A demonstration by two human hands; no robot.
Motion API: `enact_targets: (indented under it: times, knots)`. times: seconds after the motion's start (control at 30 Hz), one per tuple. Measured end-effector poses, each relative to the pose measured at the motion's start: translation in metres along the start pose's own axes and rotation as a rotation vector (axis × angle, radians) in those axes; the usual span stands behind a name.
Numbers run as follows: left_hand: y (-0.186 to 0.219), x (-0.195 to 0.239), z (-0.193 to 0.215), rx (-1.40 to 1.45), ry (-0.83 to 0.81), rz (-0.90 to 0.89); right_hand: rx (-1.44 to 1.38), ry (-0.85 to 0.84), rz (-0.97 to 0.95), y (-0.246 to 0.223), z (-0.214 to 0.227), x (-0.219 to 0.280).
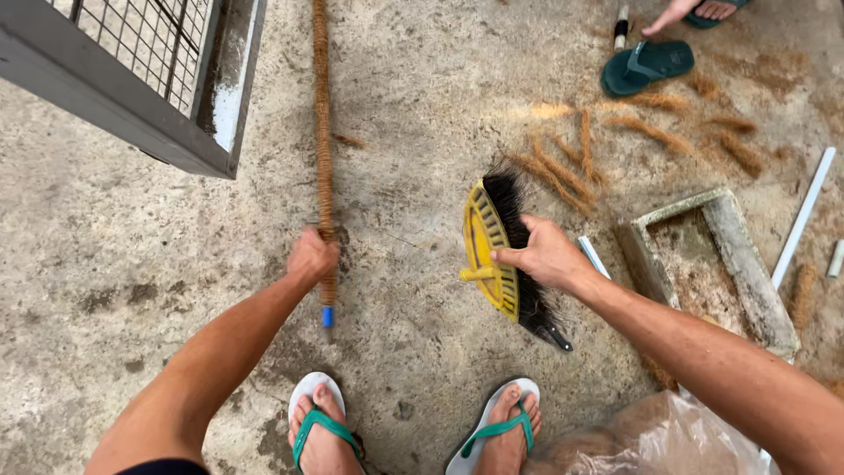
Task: The person assembles a broom by wrapping coconut coir around a long stick, securing it with wire, and trimming excess fibers with a knife. They then attach the wrapped stick to a yellow broom head and continue preparing additional coir bundles.
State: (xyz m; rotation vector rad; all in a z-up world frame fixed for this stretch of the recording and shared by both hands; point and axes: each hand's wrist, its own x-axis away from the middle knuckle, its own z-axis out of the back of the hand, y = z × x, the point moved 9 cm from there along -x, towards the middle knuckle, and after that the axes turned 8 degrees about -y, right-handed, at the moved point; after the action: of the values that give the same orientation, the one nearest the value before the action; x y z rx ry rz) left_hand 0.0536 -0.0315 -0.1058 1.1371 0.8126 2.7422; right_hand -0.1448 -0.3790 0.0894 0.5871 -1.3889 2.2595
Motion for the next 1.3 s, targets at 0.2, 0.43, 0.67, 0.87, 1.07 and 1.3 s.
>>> enact_targets:
  times: [0.2, 0.43, 0.67, 0.87, 1.07, 1.3]
  knots:
    - [0.08, 0.044, -0.026, 0.823, -0.522, -0.111, -0.374, 0.049, 0.041, 0.029, -0.017, 0.021]
    - [0.189, 0.116, 0.005, 0.976, -0.666, -0.337, -1.036, 0.233, 0.23, 0.083, -0.04, 0.059]
    - [0.298, 0.166, 0.039, 0.82, -0.567, -0.767, -1.267, 0.296, 0.348, 0.119, -0.035, 0.08]
    - [0.353, 0.209, 0.068, 0.551, -0.344, -1.039, -1.534, 0.226, 0.321, 0.159, -0.037, 0.073]
    - [0.361, 0.225, 0.054, 0.495, -0.331, -1.131, -1.634, 0.227, 0.367, 0.173, -0.057, 0.055]
    - [0.367, 0.219, 0.057, 0.488, -0.267, -1.111, -1.658, 0.207, 0.428, 0.165, -0.055, 0.051]
